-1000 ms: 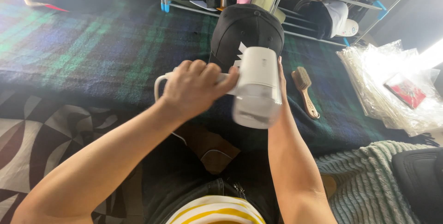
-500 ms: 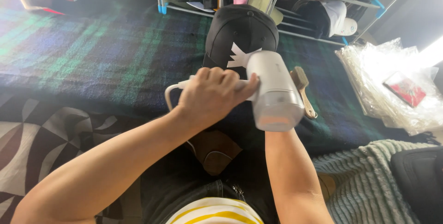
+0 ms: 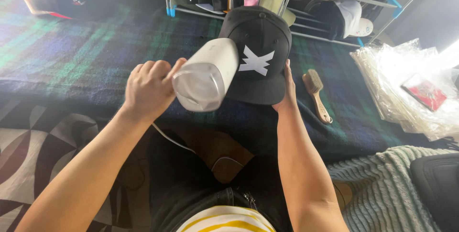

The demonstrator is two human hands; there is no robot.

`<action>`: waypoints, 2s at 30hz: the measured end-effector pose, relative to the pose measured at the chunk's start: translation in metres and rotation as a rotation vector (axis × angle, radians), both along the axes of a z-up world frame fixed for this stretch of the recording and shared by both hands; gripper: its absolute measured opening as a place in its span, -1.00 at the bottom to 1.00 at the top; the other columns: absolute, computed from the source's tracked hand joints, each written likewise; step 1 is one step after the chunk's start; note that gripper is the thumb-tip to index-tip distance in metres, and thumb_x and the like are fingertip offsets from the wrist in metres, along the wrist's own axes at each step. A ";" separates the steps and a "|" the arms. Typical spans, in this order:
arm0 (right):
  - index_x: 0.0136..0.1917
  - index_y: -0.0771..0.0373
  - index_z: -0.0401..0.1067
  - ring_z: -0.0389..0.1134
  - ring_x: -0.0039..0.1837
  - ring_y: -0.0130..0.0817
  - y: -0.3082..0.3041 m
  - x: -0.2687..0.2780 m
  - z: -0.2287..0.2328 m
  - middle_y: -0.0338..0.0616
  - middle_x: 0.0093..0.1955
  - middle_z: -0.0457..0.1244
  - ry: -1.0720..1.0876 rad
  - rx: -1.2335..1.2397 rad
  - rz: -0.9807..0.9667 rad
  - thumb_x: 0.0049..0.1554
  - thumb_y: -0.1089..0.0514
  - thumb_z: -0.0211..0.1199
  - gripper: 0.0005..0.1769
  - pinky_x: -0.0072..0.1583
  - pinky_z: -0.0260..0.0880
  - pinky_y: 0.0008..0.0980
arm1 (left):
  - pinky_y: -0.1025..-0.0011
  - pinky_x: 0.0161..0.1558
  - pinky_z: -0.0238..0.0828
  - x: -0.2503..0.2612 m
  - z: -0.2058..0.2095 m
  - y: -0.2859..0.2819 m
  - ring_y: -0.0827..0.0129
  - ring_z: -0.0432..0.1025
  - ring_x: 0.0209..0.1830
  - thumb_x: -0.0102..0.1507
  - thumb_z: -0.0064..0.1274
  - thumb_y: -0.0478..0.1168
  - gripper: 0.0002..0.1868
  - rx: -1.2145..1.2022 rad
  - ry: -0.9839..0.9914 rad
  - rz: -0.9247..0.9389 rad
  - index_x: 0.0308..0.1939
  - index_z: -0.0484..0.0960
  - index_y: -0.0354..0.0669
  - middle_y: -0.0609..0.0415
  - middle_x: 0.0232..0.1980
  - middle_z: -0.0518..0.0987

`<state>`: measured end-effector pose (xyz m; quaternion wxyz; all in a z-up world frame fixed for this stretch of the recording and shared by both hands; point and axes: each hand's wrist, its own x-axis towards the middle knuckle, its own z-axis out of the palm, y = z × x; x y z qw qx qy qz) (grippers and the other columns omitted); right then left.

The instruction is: Cleaning and shaping a baseball cap using a hair dryer and a brush

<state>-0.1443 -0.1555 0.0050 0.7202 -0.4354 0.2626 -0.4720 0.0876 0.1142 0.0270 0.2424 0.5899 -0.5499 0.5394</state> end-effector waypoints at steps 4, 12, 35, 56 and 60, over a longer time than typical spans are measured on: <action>0.63 -0.08 0.03 0.10 0.55 0.17 -0.018 0.006 -0.011 0.20 0.65 -0.07 0.017 0.010 -0.006 0.33 -0.24 0.11 -0.30 0.39 0.34 0.13 | 0.44 -0.47 0.41 -0.015 0.033 0.014 0.39 0.39 -0.56 0.17 0.25 -0.03 -0.73 0.001 0.151 0.146 -0.13 0.63 0.01 0.27 -0.44 0.35; 0.60 -0.14 0.09 0.15 0.51 0.06 -0.005 0.008 0.009 0.05 0.58 0.01 0.128 0.057 -0.013 0.23 -0.29 0.13 -0.26 0.36 0.34 0.07 | -0.06 -0.55 0.50 -0.092 0.178 -0.024 -0.19 0.56 -0.48 0.26 0.05 -0.04 -0.36 0.512 0.477 0.122 0.42 0.27 0.08 -0.03 -0.32 0.61; 0.50 -0.37 0.30 0.33 0.36 -0.34 0.043 0.008 0.058 -0.46 0.37 0.30 0.386 0.299 -0.138 -0.10 -0.46 0.19 -0.11 0.25 0.32 -0.15 | 0.31 -0.57 0.40 -0.043 0.070 -0.016 0.32 0.32 -0.68 0.26 -0.07 -0.18 -0.50 0.148 1.942 -0.242 0.31 0.36 0.01 0.03 -0.40 0.46; 0.66 0.03 -0.06 0.04 0.60 0.21 0.014 -0.002 0.006 0.24 0.64 -0.07 -0.070 0.048 0.065 0.34 -0.23 0.08 -0.24 0.44 0.26 0.20 | 0.07 -0.43 0.59 0.035 0.205 -0.107 0.08 0.56 -0.65 0.12 0.11 -0.09 -0.74 0.665 1.077 0.149 -0.22 0.70 -0.15 -0.10 -0.57 0.59; 0.63 0.03 0.02 0.05 0.59 0.21 0.009 -0.003 0.008 0.23 0.65 -0.08 -0.012 0.060 0.027 0.31 -0.23 0.12 -0.25 0.44 0.22 0.23 | -0.16 -0.23 0.48 0.036 0.148 -0.074 -0.14 0.54 -0.21 0.18 0.06 -0.11 -0.50 0.632 1.360 0.059 0.02 0.59 -0.52 -0.37 -0.17 0.60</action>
